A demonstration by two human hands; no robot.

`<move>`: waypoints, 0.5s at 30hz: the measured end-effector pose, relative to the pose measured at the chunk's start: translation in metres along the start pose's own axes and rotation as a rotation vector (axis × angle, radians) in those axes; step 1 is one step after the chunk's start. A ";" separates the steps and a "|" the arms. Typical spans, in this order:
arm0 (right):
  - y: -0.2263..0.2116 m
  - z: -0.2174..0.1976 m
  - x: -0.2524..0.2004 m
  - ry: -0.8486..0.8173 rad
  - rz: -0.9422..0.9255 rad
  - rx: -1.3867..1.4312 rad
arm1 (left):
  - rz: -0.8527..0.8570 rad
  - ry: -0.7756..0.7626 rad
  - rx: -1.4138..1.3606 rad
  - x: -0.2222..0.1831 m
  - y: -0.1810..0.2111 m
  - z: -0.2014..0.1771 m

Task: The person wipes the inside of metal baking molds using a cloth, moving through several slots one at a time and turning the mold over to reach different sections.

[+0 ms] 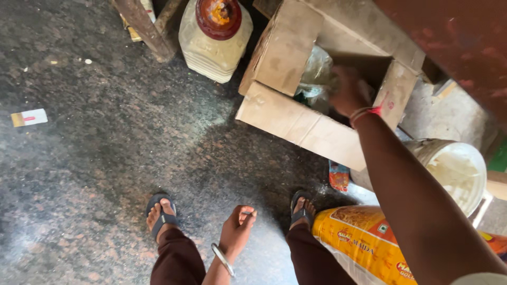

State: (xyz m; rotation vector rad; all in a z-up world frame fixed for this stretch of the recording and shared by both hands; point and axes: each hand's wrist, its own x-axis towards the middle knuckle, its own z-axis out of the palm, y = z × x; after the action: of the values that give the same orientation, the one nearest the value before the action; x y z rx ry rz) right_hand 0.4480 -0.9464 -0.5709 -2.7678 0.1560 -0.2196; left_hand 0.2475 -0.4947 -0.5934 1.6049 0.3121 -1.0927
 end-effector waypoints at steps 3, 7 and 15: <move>-0.011 0.005 -0.007 -0.295 0.036 -0.034 | -0.023 -0.006 0.007 0.004 -0.001 0.002; -0.028 -0.024 -0.013 -0.331 0.315 -0.172 | -0.049 -0.017 0.002 0.010 -0.001 0.000; -0.040 -0.108 -0.054 -0.245 0.220 -0.037 | -0.018 -0.005 -0.045 0.022 -0.006 0.001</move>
State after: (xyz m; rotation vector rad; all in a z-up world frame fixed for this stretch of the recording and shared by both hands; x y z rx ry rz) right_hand 0.3792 -0.9393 -0.4640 -2.7570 0.4000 0.1793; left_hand 0.2549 -0.5011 -0.6140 1.5617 0.3463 -1.0958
